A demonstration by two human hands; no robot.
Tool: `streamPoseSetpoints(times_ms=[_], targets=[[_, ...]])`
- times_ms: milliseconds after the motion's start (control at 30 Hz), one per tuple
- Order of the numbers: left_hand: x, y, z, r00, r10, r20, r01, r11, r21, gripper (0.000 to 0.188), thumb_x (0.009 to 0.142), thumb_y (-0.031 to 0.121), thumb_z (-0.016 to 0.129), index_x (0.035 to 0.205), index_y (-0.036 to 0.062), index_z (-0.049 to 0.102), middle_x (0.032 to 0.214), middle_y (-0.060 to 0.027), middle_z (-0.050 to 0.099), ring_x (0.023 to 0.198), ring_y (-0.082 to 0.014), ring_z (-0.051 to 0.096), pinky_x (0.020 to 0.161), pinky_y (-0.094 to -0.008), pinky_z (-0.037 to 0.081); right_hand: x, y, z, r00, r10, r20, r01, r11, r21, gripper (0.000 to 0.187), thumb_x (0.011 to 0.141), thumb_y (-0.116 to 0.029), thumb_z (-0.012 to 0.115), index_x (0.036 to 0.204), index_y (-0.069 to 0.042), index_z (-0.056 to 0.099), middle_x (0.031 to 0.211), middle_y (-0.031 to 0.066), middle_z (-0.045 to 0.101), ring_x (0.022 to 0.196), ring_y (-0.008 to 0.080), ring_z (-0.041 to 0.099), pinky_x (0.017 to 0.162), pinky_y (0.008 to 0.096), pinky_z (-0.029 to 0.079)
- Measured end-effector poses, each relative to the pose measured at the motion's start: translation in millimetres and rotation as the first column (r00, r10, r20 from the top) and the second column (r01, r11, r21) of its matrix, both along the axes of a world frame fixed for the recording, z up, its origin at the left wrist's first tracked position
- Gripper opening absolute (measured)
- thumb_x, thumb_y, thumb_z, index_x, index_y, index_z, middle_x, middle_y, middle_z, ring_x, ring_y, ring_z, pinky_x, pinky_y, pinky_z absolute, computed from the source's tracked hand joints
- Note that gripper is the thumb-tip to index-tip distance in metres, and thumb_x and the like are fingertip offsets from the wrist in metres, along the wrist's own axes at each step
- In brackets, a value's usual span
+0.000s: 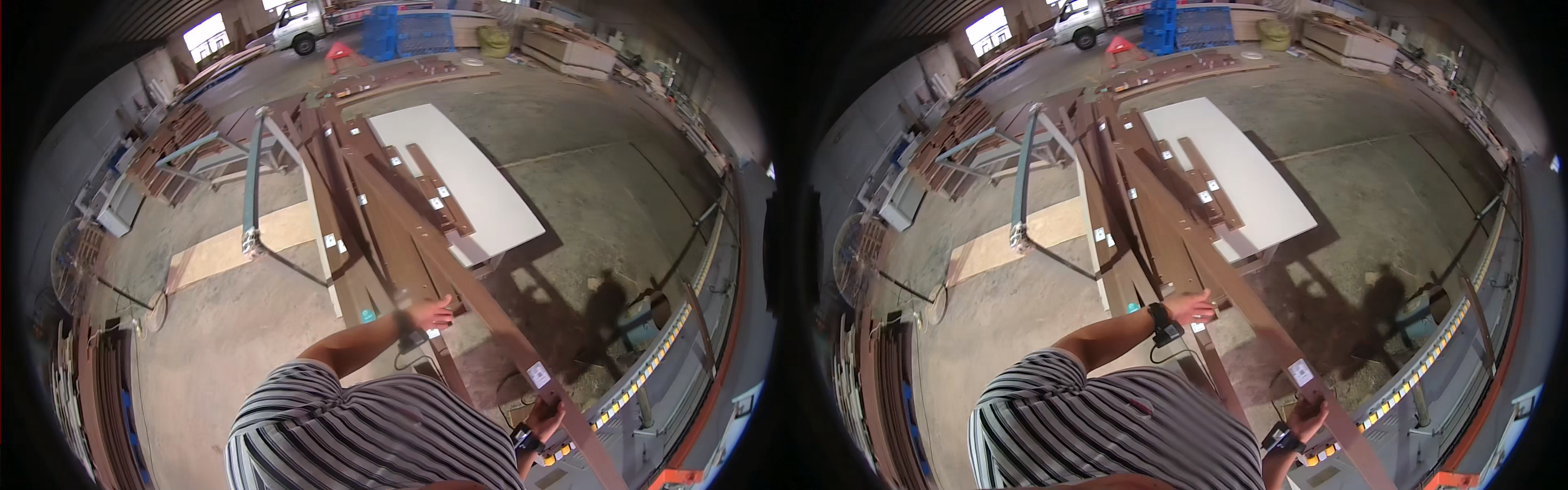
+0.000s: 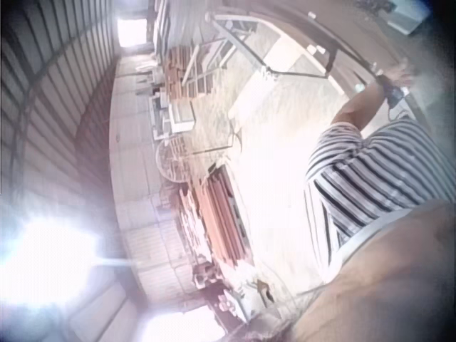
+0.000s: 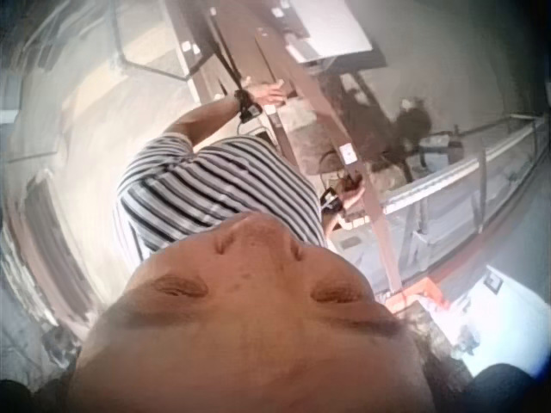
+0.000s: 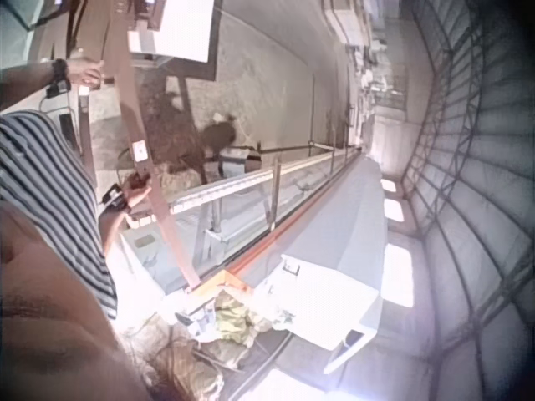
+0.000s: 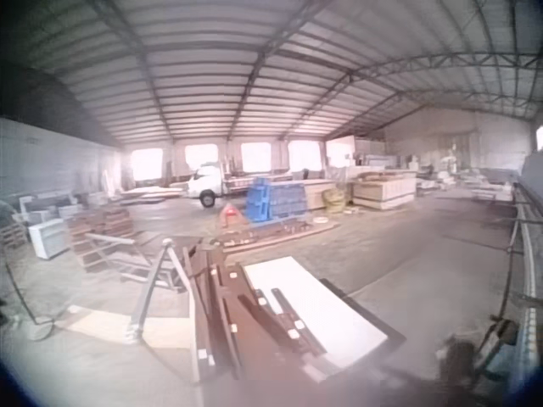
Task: Stacking and organizing processed wooden panels onto a metal cart in a woodworking factory.
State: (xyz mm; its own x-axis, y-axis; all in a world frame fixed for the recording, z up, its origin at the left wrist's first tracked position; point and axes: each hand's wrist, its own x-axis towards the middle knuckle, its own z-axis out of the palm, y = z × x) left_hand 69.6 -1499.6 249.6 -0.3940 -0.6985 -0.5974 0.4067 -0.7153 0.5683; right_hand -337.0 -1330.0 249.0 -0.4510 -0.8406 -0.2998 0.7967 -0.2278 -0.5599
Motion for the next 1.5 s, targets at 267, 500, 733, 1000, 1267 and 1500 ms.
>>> streamPoseSetpoints(times_ms=[267, 500, 733, 1000, 1267, 1500], targets=[[-10.2, -11.8, 21.5, 0.896, 0.42, -0.143, -0.44, 0.881, -0.173, 0.038, 0.079, 0.031, 0.067, 0.102, 0.0046, 0.052, 0.091, -0.0057, 0.061, 0.08, -0.0189, 0.06, 0.07, -0.0333, 0.051, 88.8, 27.5, 73.9, 0.992, 0.088, 0.095, -0.072, 0.985, -0.156, 0.04, 0.077, -0.023, 0.061, 0.113, -0.008, 0.053, 0.115, 0.0103, 0.055, 0.107, 0.0256, 0.051, 0.086, 0.0406, 0.045], [134.9, -80.9, -14.6, 0.75, 0.436, 0.498, -0.283, 0.891, -0.354, 0.055, 0.075, 0.055, 0.06, 0.084, 0.0011, 0.06, 0.07, -0.0073, 0.058, 0.06, -0.0183, 0.056, 0.053, -0.0316, 0.044, 37.5, 48.8, 186.0, 0.797, -0.472, -0.376, 0.353, 0.87, -0.343, 0.052, 0.079, -0.041, 0.051, 0.106, 0.003, 0.044, 0.095, 0.0122, 0.051, 0.092, 0.0228, 0.051, 0.08, 0.0344, 0.043], [151.9, -91.1, 18.2, 0.769, 0.413, 0.488, -0.344, 0.911, -0.228, 0.054, 0.076, 0.047, 0.064, 0.102, 0.0003, 0.058, 0.085, -0.0085, 0.061, 0.063, -0.0195, 0.059, 0.053, -0.0316, 0.046, -12.7, 100.4, 218.1, 0.59, -0.806, -0.048, 0.699, 0.54, -0.47, 0.064, 0.082, -0.037, 0.045, 0.129, 0.004, 0.033, 0.115, 0.0129, 0.047, 0.108, 0.0228, 0.044, 0.098, 0.0367, 0.032], [175.0, -93.5, 7.7, 0.721, 0.348, 0.599, -0.255, 0.937, -0.238, 0.061, 0.074, 0.055, 0.061, 0.1, 0.0001, 0.056, 0.079, -0.0106, 0.06, 0.044, -0.0223, 0.054, 0.04, -0.0311, 0.042, -82.6, 173.0, 187.8, 0.551, -0.816, -0.178, 0.712, 0.57, -0.41, 0.069, 0.083, -0.039, 0.043, 0.132, 0.006, 0.025, 0.133, 0.0157, 0.033, 0.123, 0.0255, 0.03, 0.106, 0.0385, 0.018], [237.5, -105.7, -25.2, 0.827, 0.563, -0.011, -0.537, 0.784, -0.312, 0.03, 0.08, 0.042, 0.061, 0.08, 0.0125, 0.057, 0.066, 0.0009, 0.056, 0.057, -0.0114, 0.054, 0.048, -0.0253, 0.042, 22.8, 83.7, 218.3, 0.691, -0.688, -0.222, 0.599, 0.717, -0.358, 0.06, 0.07, -0.046, 0.054, 0.109, -0.001, 0.045, 0.093, 0.0066, 0.044, 0.085, 0.0184, 0.044, 0.079, 0.0307, 0.036], [114.7, -83.4, -7.5, 0.968, 0.163, 0.19, -0.147, 0.984, -0.099, 0.05, 0.078, 0.056, 0.054, 0.097, 0.0097, 0.056, 0.082, -0.0036, 0.062, 0.063, -0.0206, 0.06, 0.056, -0.0316, 0.05, 92.6, 92.5, 90.4, 0.75, 0.266, -0.605, 0.037, 0.897, 0.44, 0.037, 0.084, -0.013, 0.047, 0.119, 0.001, 0.049, 0.108, 0.0094, 0.057, 0.095, 0.019, 0.057, 0.088, 0.0291, 0.041]])
